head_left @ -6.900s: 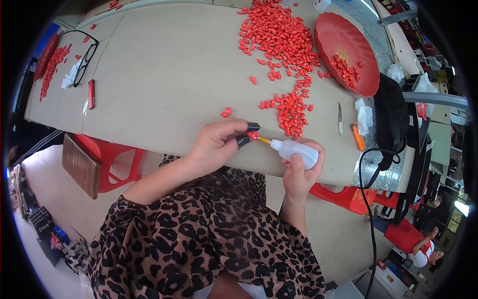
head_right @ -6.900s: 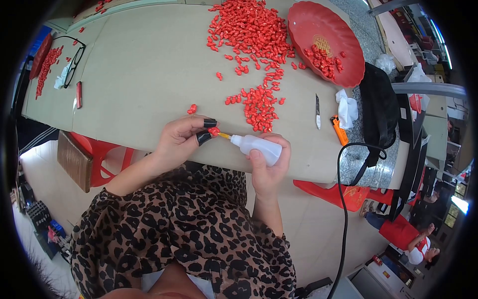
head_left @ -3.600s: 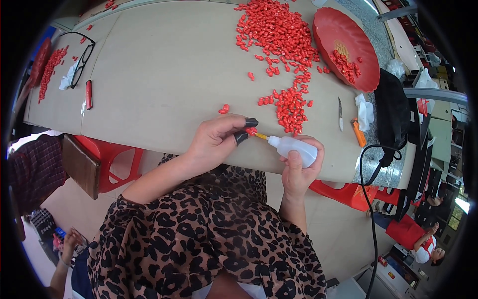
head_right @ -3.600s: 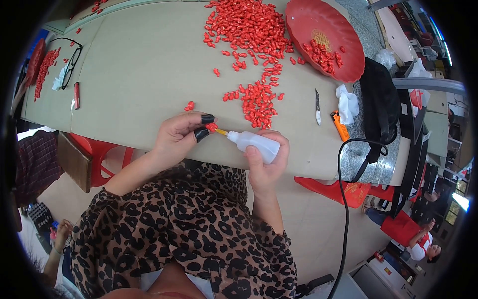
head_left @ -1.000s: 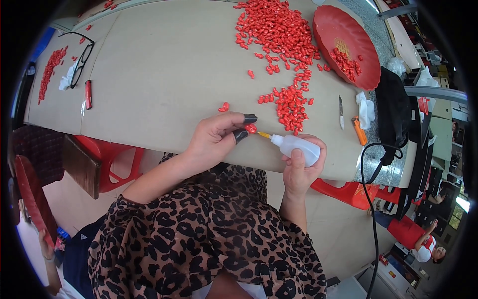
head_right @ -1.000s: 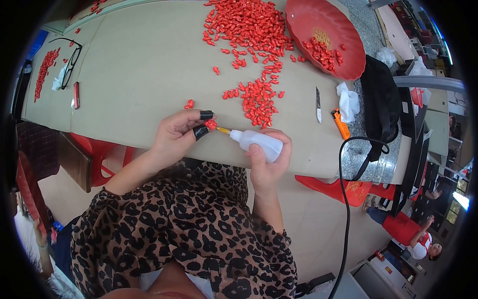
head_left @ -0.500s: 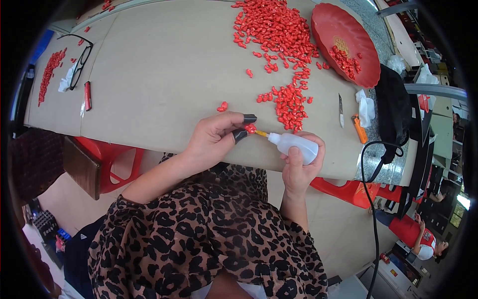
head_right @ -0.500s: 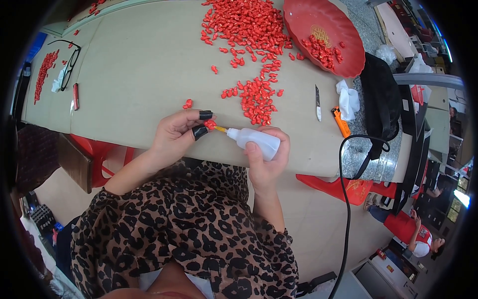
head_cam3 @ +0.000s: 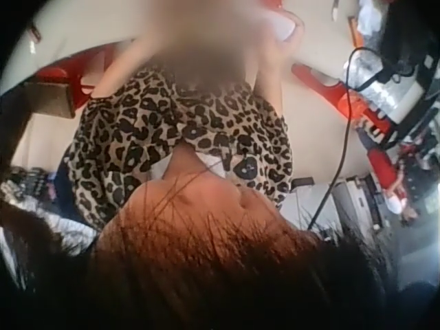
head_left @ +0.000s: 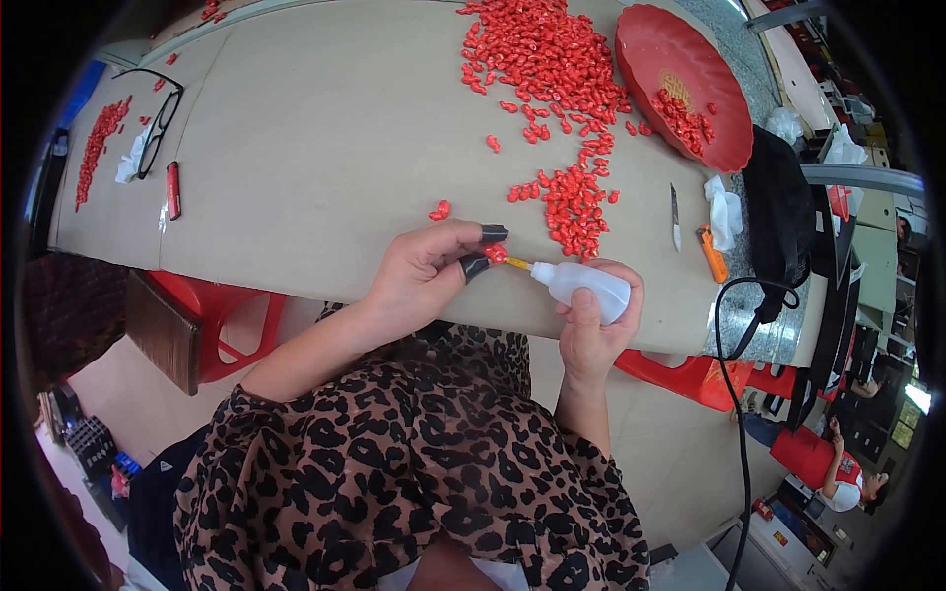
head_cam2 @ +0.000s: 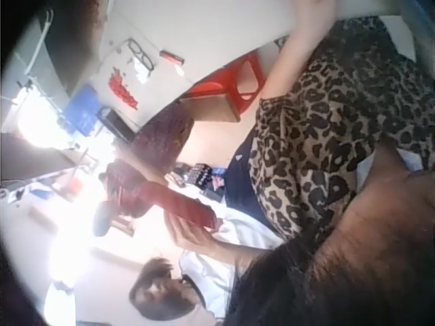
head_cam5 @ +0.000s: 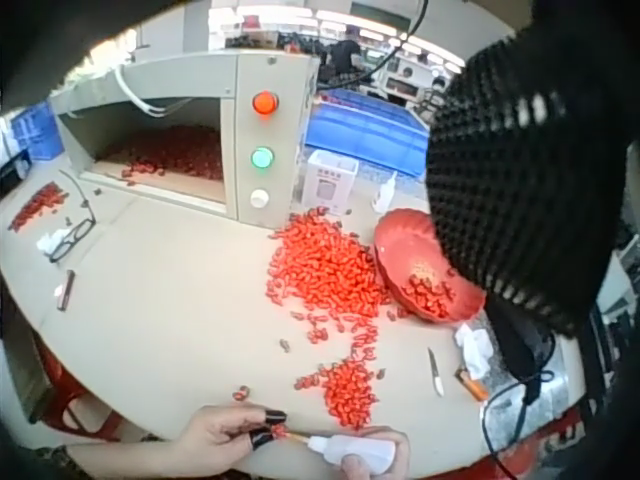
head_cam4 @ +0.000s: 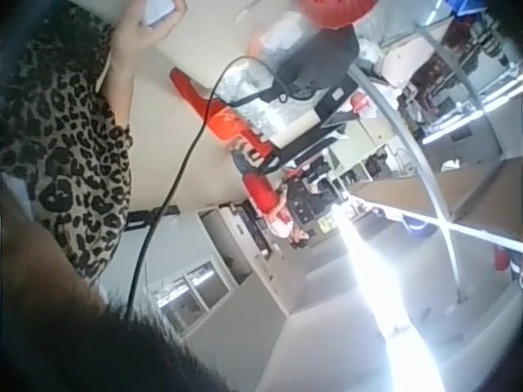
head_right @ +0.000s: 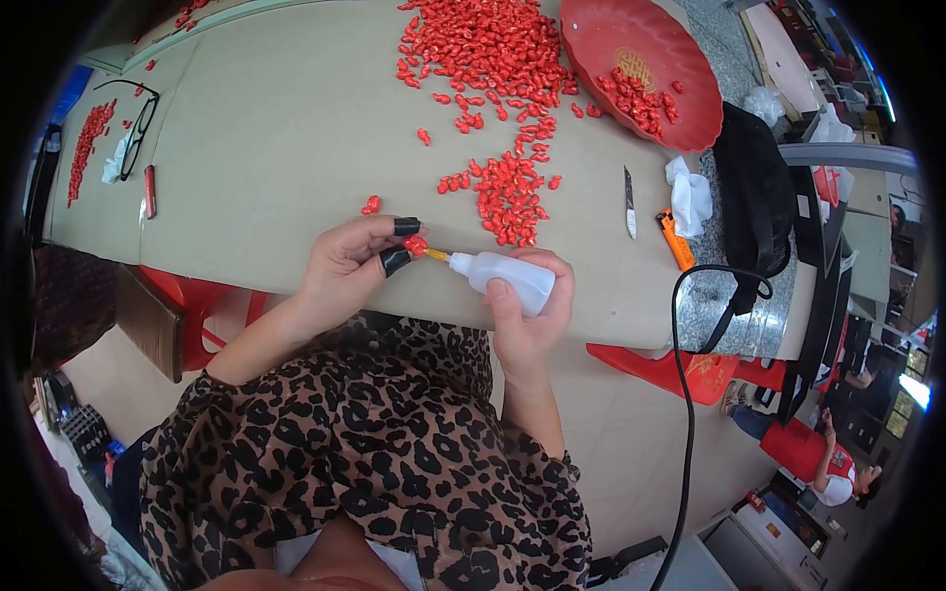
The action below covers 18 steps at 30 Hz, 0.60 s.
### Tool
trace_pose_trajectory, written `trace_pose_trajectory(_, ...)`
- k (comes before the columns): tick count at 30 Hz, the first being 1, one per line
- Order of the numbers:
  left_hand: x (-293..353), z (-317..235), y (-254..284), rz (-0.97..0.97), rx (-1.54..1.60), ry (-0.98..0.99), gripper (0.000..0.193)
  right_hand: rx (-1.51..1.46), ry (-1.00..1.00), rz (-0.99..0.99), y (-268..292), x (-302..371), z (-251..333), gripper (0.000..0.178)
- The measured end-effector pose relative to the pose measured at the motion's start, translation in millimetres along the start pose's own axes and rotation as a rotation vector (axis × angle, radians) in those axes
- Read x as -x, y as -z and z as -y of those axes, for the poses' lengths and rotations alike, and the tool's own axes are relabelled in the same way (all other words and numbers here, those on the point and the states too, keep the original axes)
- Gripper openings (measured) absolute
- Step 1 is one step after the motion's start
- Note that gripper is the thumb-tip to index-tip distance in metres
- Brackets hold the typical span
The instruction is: The person applies glue from a glue bottle to a red plastic toy component, then attaches the component to a black base by hand.
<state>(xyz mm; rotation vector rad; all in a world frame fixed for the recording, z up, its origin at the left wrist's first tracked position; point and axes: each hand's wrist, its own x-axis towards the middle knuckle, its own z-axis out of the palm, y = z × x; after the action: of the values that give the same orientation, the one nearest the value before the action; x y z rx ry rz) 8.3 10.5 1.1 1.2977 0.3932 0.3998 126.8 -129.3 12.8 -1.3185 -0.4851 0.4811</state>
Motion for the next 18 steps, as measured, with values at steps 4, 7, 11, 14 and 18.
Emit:
trace_pose_trajectory(4,0.4,0.4,0.7,0.006,-0.012,-0.007,0.025,0.002,0.01,0.012,0.9,0.0,-0.8,0.033)
trace_pose_trajectory(7,0.2,0.7,0.6,-0.001,-0.019,-0.002,0.025,0.003,0.012,0.022,0.9,0.1,-0.3,0.033)
trace_pose_trajectory(11,0.0,-0.7,0.4,0.0,-0.021,-0.007,0.025,0.006,0.007,0.018,0.1,-0.1,0.1,0.032)
trace_pose_trajectory(14,0.0,-0.1,0.4,0.0,-0.02,-0.006,0.024,0.01,0.013,0.015,0.0,-0.2,-0.2,0.032)
trace_pose_trajectory(18,-0.1,0.2,0.1,0.0,-0.015,-0.021,0.024,0.009,0.01,0.011,-0.3,-0.1,-0.2,0.032)
